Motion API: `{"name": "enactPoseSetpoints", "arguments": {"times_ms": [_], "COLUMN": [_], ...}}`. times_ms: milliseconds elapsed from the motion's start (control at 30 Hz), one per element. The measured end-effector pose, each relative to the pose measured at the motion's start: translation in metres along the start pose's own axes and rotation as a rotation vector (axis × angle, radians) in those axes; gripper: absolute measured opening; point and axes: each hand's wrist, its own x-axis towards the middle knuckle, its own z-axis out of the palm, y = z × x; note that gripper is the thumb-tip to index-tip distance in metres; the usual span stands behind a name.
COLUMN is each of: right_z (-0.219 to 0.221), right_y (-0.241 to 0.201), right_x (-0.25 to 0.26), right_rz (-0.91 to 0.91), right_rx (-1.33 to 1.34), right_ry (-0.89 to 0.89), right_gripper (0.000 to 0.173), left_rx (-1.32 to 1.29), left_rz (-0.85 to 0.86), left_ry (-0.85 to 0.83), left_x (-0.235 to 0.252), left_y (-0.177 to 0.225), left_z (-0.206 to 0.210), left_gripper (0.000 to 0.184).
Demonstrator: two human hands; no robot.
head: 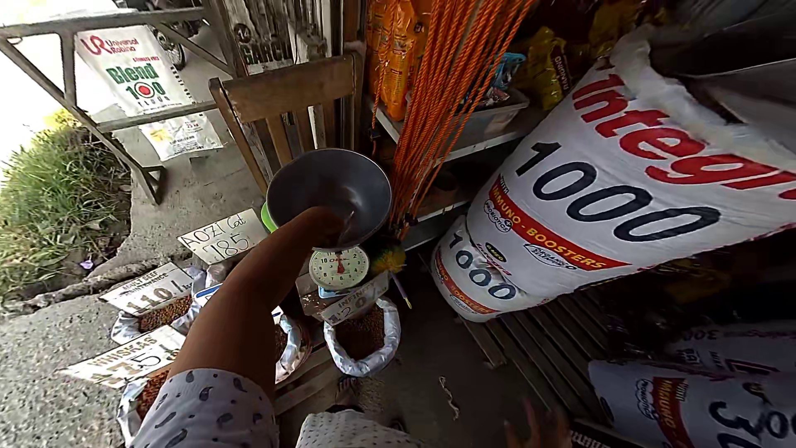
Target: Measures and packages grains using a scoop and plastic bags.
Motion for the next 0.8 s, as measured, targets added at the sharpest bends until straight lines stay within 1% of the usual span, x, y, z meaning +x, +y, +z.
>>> {"name": "enactPoseSetpoints", "arguments": {"times_ms": [33,67,133,200,267,333,367,400,467,500,533,567,600,633,667,700,733,767,800], "right_z": [0.0,-0.001,0.0,-0.005,-0.028,-0.06,-0.072,-0.082,-0.099,-0.106,-0.113,-0.117,-0.12,-0.122,-0.122,-0.122,-0.121,-0.119,-0.118], "right_y": [-0.011,-0.024,-0.05,-0.083,-0.128,-0.174,-0.194,-0.211,-0.237,-0.244,-0.246,-0.244,-0.239,-0.231,-0.225,-0.219,-0.213,-0.209,-0.208], "right_x": [0.004,0.01,0.028,0.053,0.072,0.082,0.084,0.086,0.087,0.088,0.089,0.091,0.092,0.093,0.093,0.094,0.092,0.089,0.084], "right_rz": [-0.045,-0.097,-0.225,-0.361,-0.465,-0.559,-0.614,-0.674,-0.775,-0.808,-0.824,-0.826,-0.834,-0.857,-0.883,-0.919,-0.936,-0.932,-0.913], "right_rx": [0.074,0.152,0.275,0.417,0.601,0.788,0.867,0.929,0.995,1.009,1.009,1.005,0.999,0.998,1.002,1.002,1.016,1.063,1.108], "right_ry": [-0.001,0.012,0.099,0.172,0.148,0.091,0.081,0.082,0.081,0.074,0.062,0.032,-0.016,-0.069,-0.118,-0.166,-0.204,-0.235,-0.259], "right_gripper": [0.06,0.058,0.051,0.046,0.045,0.054,0.061,0.073,0.098,0.108,0.113,0.113,0.105,0.083,0.051,0.039,0.045,0.062,0.085], "left_rx": [0.062,0.067,-0.179,-0.479,-0.762,-0.917,-0.932,-0.909,-0.784,-0.713,-0.664,-0.636,-0.64,-0.664,-0.698,-0.739,-0.785,-0.835,-0.883], "left_rz": [0.083,0.177,0.332,0.431,0.516,0.667,0.732,0.789,0.921,0.982,1.022,1.045,1.064,1.083,1.094,1.093,1.092,1.094,1.094], "left_ry": [0.025,0.1,0.341,0.549,0.657,0.646,0.602,0.542,0.434,0.406,0.395,0.401,0.417,0.437,0.454,0.463,0.459,0.448,0.434], "left_x": [-0.008,-0.02,-0.061,-0.106,-0.151,-0.181,-0.194,-0.205,-0.221,-0.225,-0.23,-0.234,-0.238,-0.241,-0.244,-0.247,-0.248,-0.248,-0.248], "left_y": [0.0,-0.002,-0.001,0.011,0.036,0.063,0.077,0.091,0.116,0.127,0.137,0.144,0.148,0.15,0.151,0.15,0.149,0.149,0.151], "left_z": [-0.01,-0.018,-0.026,-0.023,-0.013,0.003,0.011,0.018,0.031,0.036,0.041,0.046,0.051,0.055,0.059,0.063,0.067,0.072,0.078], "left_gripper": [0.033,0.038,0.035,0.026,0.017,0.017,0.019,0.02,0.018,0.017,0.015,0.014,0.014,0.015,0.014,0.014,0.015,0.015,0.015]}}
